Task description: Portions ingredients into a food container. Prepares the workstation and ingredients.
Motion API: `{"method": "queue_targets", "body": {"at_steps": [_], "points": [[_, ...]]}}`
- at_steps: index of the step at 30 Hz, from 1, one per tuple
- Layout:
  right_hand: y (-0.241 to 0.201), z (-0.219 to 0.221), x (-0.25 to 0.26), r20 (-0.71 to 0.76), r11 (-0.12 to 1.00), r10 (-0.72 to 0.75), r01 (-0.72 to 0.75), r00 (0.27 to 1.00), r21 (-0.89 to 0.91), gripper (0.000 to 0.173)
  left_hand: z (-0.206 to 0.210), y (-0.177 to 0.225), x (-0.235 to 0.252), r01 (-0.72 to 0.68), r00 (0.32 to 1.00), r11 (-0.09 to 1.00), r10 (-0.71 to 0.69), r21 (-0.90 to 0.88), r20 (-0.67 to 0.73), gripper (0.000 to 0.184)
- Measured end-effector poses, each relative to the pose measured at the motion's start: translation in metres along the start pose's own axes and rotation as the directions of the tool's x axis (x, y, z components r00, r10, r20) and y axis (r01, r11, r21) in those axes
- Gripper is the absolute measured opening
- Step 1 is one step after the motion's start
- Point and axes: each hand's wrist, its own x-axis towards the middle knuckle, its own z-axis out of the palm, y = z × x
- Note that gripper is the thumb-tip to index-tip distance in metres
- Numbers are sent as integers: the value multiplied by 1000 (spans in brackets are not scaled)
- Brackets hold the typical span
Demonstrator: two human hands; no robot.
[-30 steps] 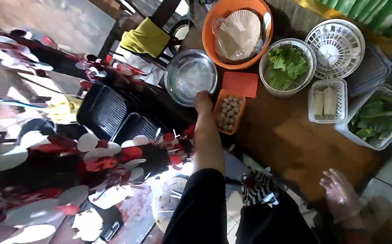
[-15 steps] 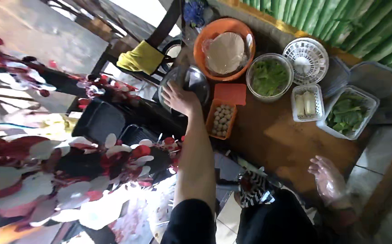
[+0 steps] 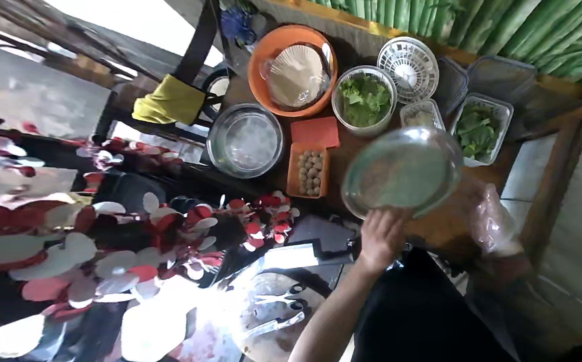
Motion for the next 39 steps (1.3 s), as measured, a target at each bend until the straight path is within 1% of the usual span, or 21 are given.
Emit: {"method": "queue_targets", "body": {"at_steps": [2,3,5,7,9,15,18,21,23,24,25,26,27,28,29,30,31,32,33,36,39], "points": [[21,-8,-1,-109,998,34,-28,993,58,51,27,11,-37,-79,989,994,88,-79,118,23],[32,-15,1,-122,997,39,-31,992,65,48,40,13,-54,-119,981,987,133,-106,142,24],[51,-29,7,-215,988,82,-107,973,-107,42,63,12,-84,-188,965,975,205,-118,160,24],[68,-41,12,-342,879,145,-279,928,-386,41,79,3,-109,-238,943,966,255,-104,212,22],[87,-51,13,-381,794,173,-357,908,-492,40,90,-6,-130,-257,915,962,273,-92,296,23],[117,-65,28,-405,792,207,-396,891,-465,43,119,-21,-141,-235,833,971,224,-44,506,30],[105,-61,38,-432,737,177,-410,885,-537,44,136,-13,-138,-185,756,982,164,-33,634,36],[89,-57,68,-404,642,141,-394,904,-658,62,150,-4,-138,-170,670,984,148,-43,728,43],[84,-52,84,-400,573,92,-377,912,-727,72,158,1,-137,-158,654,986,146,-55,742,43],[78,-47,89,-397,528,97,-386,913,-757,71,160,3,-136,-152,649,987,143,-58,748,43],[59,-39,90,-380,453,207,-432,902,-780,68,162,6,-134,-146,635,987,141,-61,759,43],[33,-31,92,-351,350,406,-498,844,-793,67,163,8,-132,-137,613,988,137,-65,778,43],[64,-34,86,-348,410,46,-335,936,-848,61,164,10,-129,-123,582,990,129,-70,803,43],[80,-35,87,-333,446,-122,-248,935,-860,59,165,11,-127,-103,568,991,126,-81,813,41],[64,-29,87,-347,459,23,-318,937,-829,61,164,13,-123,-75,558,992,122,-96,821,39],[39,-21,90,-354,438,273,-443,895,-782,65,164,13,-121,-66,554,992,129,-111,823,37],[43,-22,96,-378,460,265,-461,887,-759,67,166,13,-120,-65,542,991,134,-117,830,37],[67,-31,107,-416,494,129,-423,900,-760,69,168,14,-119,-70,527,991,136,-117,839,38],[81,-40,119,-433,502,80,-411,898,-761,72,170,14,-119,-78,521,991,137,-112,842,39],[87,-48,132,-429,487,108,-423,897,-764,79,175,16,-119,-73,515,993,117,-92,849,40],[86,-53,132,-376,483,125,-387,918,-785,75,179,14,-122,-22,499,997,75,-74,864,41]]}}
